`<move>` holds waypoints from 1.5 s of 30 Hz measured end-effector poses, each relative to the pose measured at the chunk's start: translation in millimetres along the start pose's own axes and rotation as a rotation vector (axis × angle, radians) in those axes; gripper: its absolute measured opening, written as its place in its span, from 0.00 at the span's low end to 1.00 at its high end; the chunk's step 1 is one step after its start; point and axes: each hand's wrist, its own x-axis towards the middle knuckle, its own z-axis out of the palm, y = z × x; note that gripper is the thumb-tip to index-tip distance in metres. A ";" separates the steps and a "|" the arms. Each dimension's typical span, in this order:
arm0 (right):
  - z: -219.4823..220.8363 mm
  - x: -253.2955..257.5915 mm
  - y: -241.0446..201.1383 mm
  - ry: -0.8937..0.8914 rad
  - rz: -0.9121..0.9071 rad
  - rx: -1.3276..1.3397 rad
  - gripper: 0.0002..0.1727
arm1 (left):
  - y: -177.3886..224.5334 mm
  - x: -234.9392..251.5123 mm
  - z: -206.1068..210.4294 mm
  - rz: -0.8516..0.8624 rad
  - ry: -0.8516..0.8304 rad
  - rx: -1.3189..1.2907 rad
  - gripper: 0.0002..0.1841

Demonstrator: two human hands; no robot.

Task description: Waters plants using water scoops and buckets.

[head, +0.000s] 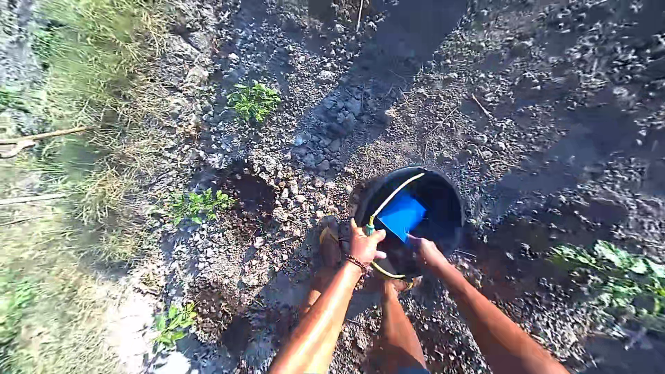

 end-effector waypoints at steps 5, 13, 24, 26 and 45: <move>38.3 -8.2 -66.9 -0.357 -0.053 0.937 0.22 | 9.3 -43.1 -88.1 0.006 0.186 -0.199 0.36; 74.7 -15.3 -231.0 -0.520 -0.173 1.082 0.28 | -6.3 -41.5 -244.2 -0.035 0.543 -0.547 0.08; 37.3 92.1 -485.2 -0.136 -0.195 0.420 0.23 | -29.7 -39.7 -377.4 -0.105 0.722 -0.750 0.05; 23.8 108.6 -519.7 -0.101 -0.222 0.304 0.22 | -39.8 -43.5 -394.2 -0.095 0.742 -0.788 0.06; -120.0 214.4 -722.7 0.170 -0.375 -0.242 0.12 | -2.8 -78.4 -313.9 -0.307 0.932 -1.006 0.07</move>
